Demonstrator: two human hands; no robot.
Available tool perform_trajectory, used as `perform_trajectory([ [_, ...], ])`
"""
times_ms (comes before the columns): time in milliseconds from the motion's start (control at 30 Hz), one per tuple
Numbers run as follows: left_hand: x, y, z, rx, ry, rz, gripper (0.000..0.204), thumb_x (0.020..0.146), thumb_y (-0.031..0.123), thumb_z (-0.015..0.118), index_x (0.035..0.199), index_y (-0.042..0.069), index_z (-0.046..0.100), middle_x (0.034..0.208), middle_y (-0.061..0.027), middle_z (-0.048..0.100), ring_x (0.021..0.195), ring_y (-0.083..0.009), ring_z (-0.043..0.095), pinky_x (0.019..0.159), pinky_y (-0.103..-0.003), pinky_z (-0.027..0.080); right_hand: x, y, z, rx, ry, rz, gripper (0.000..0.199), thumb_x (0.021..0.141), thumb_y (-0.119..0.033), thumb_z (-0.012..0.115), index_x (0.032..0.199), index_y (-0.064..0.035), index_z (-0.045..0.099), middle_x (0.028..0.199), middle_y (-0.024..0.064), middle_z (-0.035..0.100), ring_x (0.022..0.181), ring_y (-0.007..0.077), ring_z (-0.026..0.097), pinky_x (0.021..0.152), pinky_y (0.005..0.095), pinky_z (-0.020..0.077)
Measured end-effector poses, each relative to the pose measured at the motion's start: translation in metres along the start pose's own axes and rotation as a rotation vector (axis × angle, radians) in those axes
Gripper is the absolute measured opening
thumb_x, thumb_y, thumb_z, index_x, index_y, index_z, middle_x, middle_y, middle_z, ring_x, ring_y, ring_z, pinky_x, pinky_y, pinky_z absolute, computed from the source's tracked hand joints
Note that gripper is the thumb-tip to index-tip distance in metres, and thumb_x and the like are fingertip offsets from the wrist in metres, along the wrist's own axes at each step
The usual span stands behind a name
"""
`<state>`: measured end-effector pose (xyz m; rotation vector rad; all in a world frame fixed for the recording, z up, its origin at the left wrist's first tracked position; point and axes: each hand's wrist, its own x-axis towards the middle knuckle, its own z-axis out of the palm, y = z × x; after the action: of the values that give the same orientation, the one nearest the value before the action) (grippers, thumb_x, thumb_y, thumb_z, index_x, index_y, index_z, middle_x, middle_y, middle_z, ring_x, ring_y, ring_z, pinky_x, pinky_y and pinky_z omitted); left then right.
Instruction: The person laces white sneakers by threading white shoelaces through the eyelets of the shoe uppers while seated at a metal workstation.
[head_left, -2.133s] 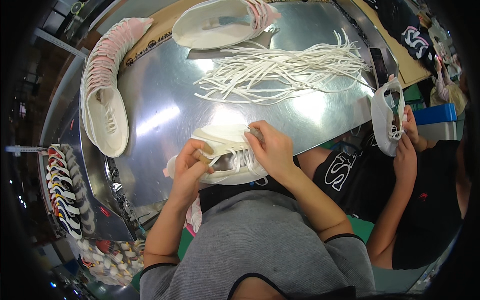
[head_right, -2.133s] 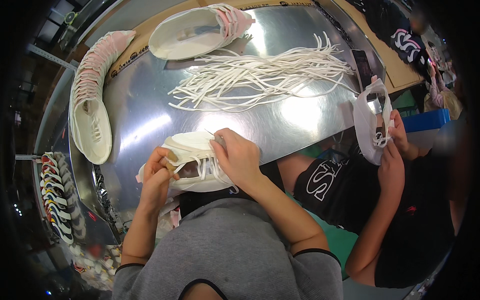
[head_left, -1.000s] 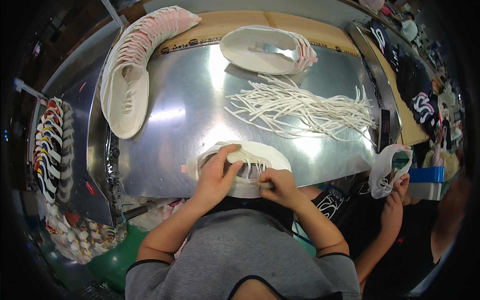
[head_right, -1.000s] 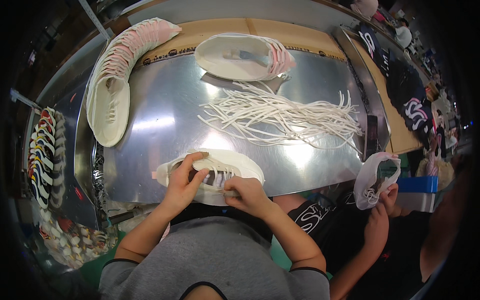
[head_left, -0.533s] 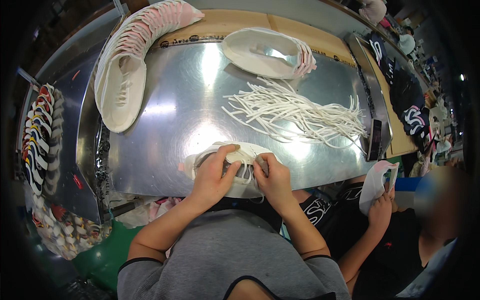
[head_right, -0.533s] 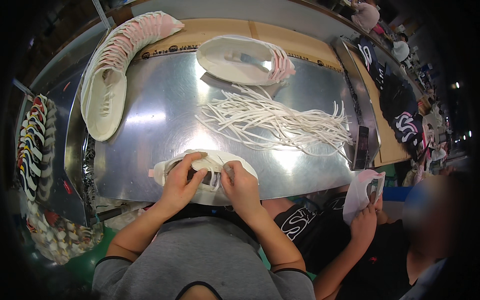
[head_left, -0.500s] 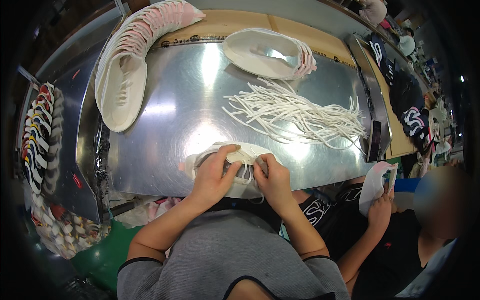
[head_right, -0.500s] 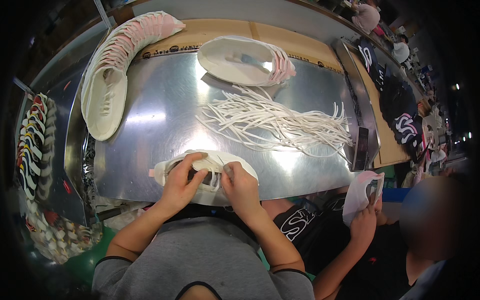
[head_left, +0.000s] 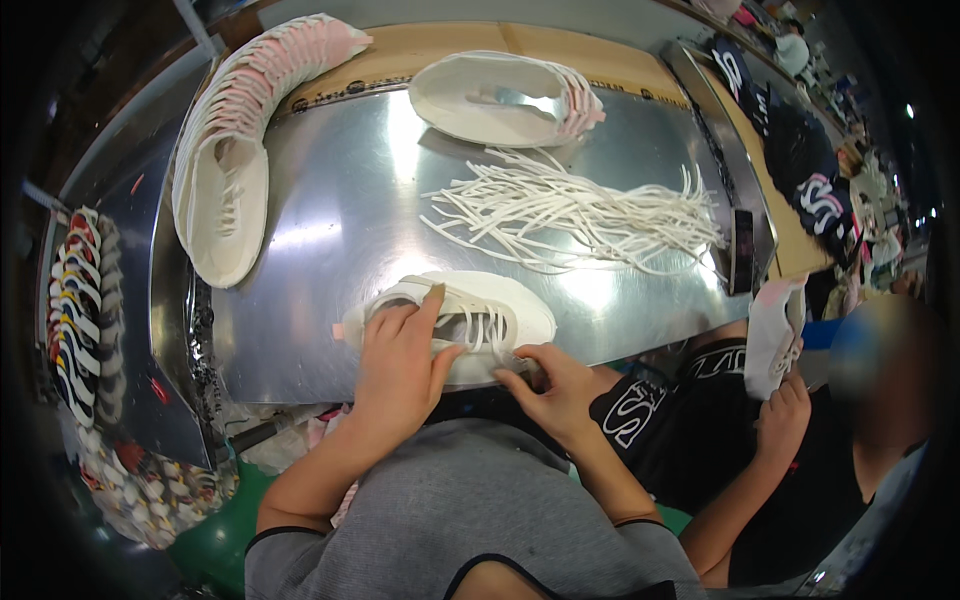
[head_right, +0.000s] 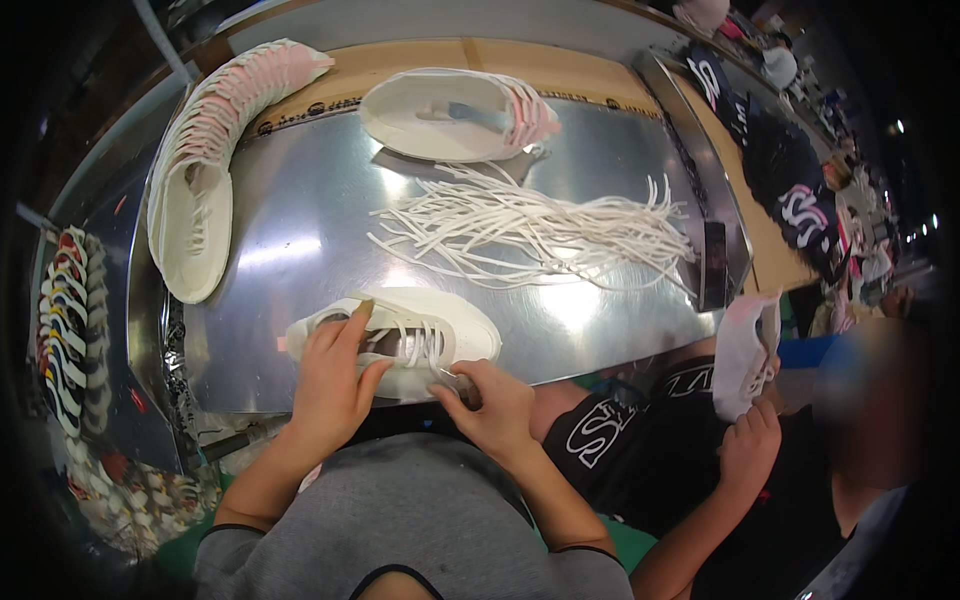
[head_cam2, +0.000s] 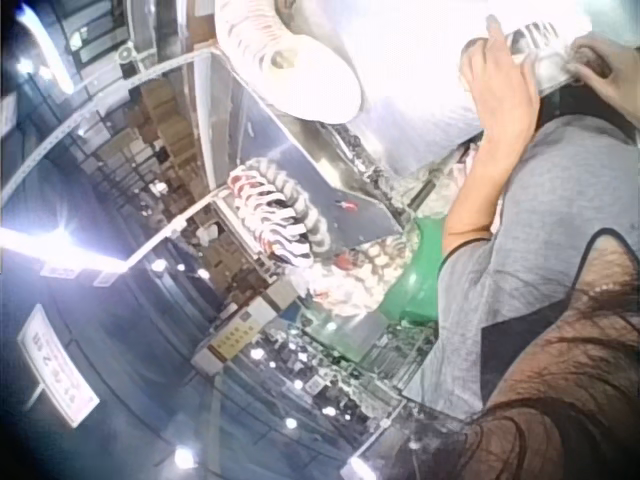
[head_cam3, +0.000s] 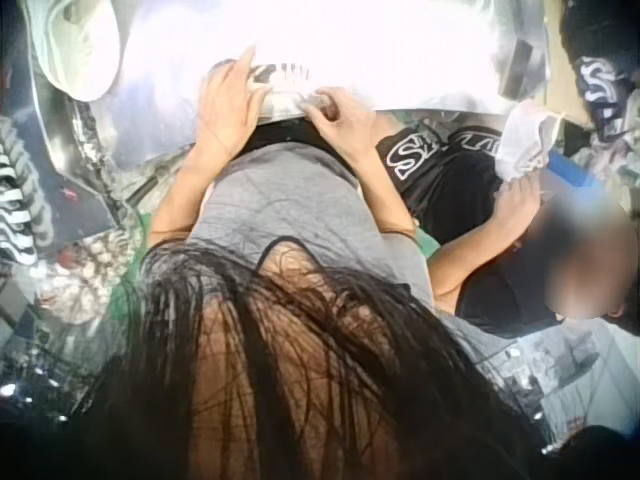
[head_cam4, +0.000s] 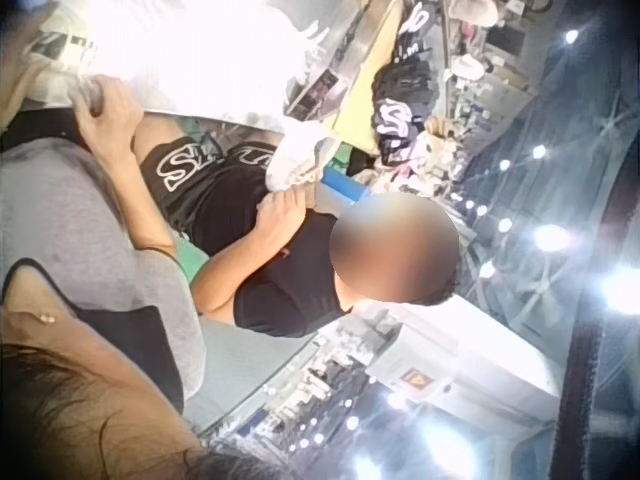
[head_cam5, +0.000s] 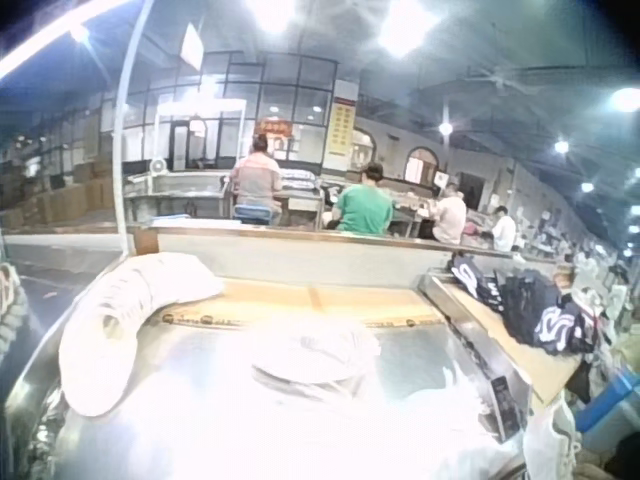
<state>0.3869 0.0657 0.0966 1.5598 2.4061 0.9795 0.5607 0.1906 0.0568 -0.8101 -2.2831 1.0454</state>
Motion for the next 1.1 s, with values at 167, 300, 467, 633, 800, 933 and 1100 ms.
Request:
perform_trajectory([
  [167,-0.003,0.012,0.005,0.090,-0.009,0.193,0.039,0.079,0.014,0.075,0.115,0.005,0.062,0.100,-0.0130,0.061,0.095,-0.0335,0.058,0.085,-0.042,0.044,-0.007,0.015,0.025,-0.112,0.046,-0.070,0.019,0.080,-0.013,0.078,0.092,-0.0079,0.065,0.077,0.0045,0.058,0.059,0.0171,0.060,0.053,0.0287,0.0465],
  [300,0.010,0.002,0.019,0.132,-0.108,0.138,0.022,0.079,0.008,0.075,0.099,0.006,0.065,0.087,-0.0089,0.062,0.084,-0.0296,0.061,0.076,-0.039,0.046,-0.007,-0.025,-0.013,-0.057,-0.194,-0.153,0.013,0.078,-0.012,0.071,0.088,-0.0105,0.063,0.082,0.0047,0.059,0.070,0.0265,0.064,0.058,0.0369,0.0483],
  [467,0.030,-0.012,0.028,-0.131,0.089,0.228,0.017,0.080,0.002,0.070,0.097,0.004,0.065,0.079,-0.0120,0.057,0.072,-0.0320,0.058,0.063,-0.041,0.044,-0.044,0.001,-0.004,0.282,-0.685,-0.128,0.013,0.083,-0.017,0.069,0.093,-0.0078,0.071,0.089,0.0082,0.071,0.073,0.0221,0.068,0.063,0.0319,0.0511],
  [633,0.018,0.009,0.011,-0.039,0.180,0.346,0.018,0.076,-0.003,0.073,0.091,0.002,0.066,0.079,-0.0106,0.059,0.071,-0.0287,0.059,0.061,-0.038,0.044,0.000,0.000,-0.028,0.311,-0.009,0.034,0.017,0.090,-0.018,0.070,0.101,-0.0053,0.071,0.088,0.0084,0.070,0.065,0.0192,0.065,0.057,0.0286,0.0488],
  [800,0.019,0.026,-0.004,0.044,0.260,0.548,0.026,0.071,-0.006,0.069,0.094,0.005,0.067,0.079,-0.0066,0.059,0.069,-0.0244,0.059,0.059,-0.036,0.044,0.029,-0.018,-0.022,0.451,-0.217,0.032,0.022,0.095,-0.025,0.065,0.100,-0.0042,0.071,0.074,0.0023,0.064,0.060,0.0093,0.056,0.054,0.0245,0.0447],
  [933,0.019,0.030,-0.017,-0.050,0.288,0.517,0.028,0.071,-0.006,0.070,0.097,0.004,0.067,0.081,-0.0078,0.060,0.070,-0.0261,0.059,0.060,-0.037,0.046,0.031,-0.019,-0.007,1.644,-0.780,0.118,0.043,0.099,-0.041,0.057,0.111,-0.0009,0.066,0.060,-0.0055,0.044,0.050,0.0027,0.036,0.046,0.0182,0.0296],
  [1100,0.021,0.024,-0.013,-0.129,0.250,0.389,0.024,0.077,-0.004,0.071,0.099,0.004,0.068,0.078,-0.0087,0.057,0.068,-0.0266,0.057,0.059,-0.037,0.045,0.016,-0.043,0.017,2.112,-0.726,0.282,0.032,0.106,-0.027,0.045,0.116,0.0000,0.056,0.060,-0.0038,0.040,0.049,0.0050,0.031,0.047,0.0216,0.0291],
])
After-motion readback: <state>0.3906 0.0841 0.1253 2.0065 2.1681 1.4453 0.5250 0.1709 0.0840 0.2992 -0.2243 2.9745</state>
